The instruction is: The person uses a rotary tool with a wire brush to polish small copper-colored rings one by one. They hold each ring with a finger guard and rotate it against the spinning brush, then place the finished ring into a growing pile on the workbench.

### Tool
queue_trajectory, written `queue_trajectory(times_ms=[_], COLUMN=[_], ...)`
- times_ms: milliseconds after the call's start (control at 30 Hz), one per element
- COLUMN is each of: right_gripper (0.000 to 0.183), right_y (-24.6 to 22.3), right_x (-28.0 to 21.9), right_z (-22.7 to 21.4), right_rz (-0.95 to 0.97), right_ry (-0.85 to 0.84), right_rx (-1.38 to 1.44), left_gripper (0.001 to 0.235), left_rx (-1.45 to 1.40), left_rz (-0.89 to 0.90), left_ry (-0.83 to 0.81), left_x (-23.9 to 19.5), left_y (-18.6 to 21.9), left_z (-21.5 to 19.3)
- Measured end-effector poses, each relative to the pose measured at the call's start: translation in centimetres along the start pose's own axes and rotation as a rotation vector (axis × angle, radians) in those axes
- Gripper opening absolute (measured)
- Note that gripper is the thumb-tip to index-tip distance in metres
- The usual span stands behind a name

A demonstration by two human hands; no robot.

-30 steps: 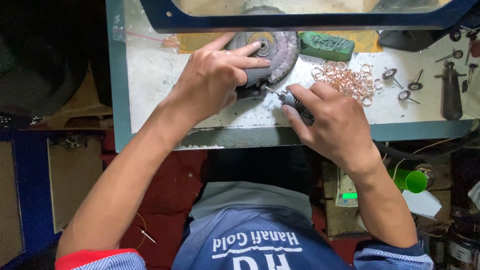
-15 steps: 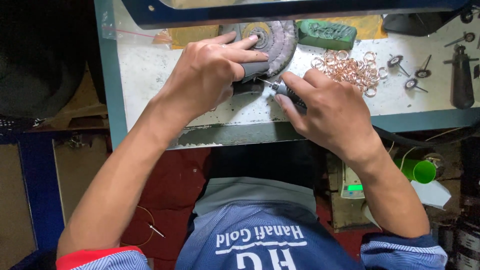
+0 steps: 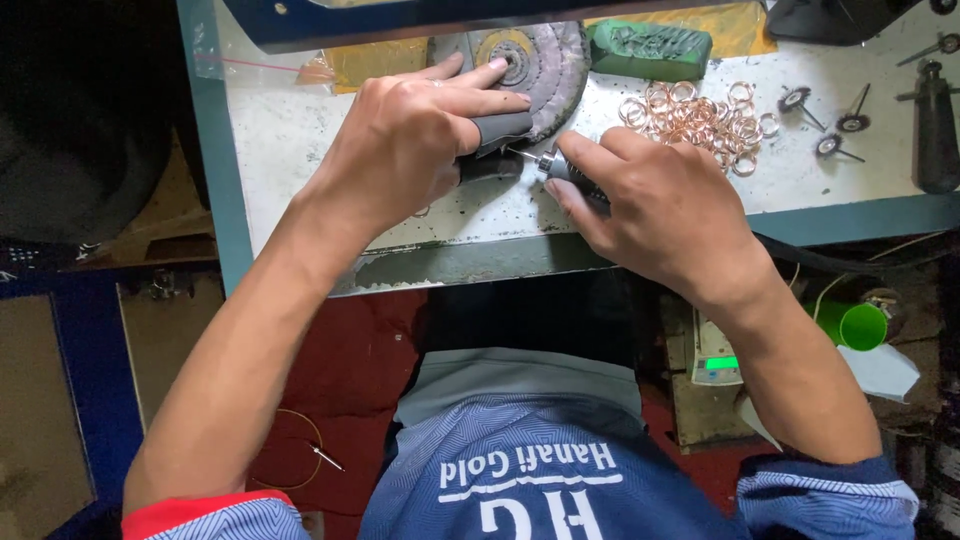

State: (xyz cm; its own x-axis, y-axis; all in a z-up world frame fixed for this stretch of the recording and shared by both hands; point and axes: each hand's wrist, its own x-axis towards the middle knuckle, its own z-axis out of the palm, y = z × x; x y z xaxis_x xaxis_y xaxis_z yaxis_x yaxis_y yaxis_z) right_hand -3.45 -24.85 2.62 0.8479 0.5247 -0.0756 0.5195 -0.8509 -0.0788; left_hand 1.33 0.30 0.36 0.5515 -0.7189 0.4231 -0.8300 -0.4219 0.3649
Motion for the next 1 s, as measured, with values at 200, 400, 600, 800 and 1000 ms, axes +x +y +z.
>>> queue_trajectory(times_ms=[200, 400, 600, 800, 1000], right_gripper=[0.042, 0.043, 0.042, 0.039, 0.039], right_y=[0.2, 0.5, 0.5, 0.2, 0.1], right_x=[-0.1, -0.4, -0.4, -0.4, -0.4], right_z=[0.1, 0.8, 0.8, 0.7, 0.5], right_rz=[-0.018, -0.010, 0.041, 0.043, 0.058], right_ry=[0.030, 0.068, 0.050, 0.103, 0.080], right_rx=[0.031, 0.015, 0.053, 0.064, 0.046], left_gripper=[0.040, 0.039, 0.040, 0.038, 0.036], left_rx=[-0.023, -0.004, -0.032, -0.011, 0.001], left_rz=[-0.005, 0.001, 0.002, -0.002, 0.000], left_ry=[-0.011, -0.011, -0.009, -0.014, -0.020], left_x=[0.0, 0.0, 0.0, 0.1, 0.0], left_y=[0.2, 0.1, 0.2, 0.2, 0.1], left_z=[-0.2, 0.0, -0.1, -0.1, 0.0])
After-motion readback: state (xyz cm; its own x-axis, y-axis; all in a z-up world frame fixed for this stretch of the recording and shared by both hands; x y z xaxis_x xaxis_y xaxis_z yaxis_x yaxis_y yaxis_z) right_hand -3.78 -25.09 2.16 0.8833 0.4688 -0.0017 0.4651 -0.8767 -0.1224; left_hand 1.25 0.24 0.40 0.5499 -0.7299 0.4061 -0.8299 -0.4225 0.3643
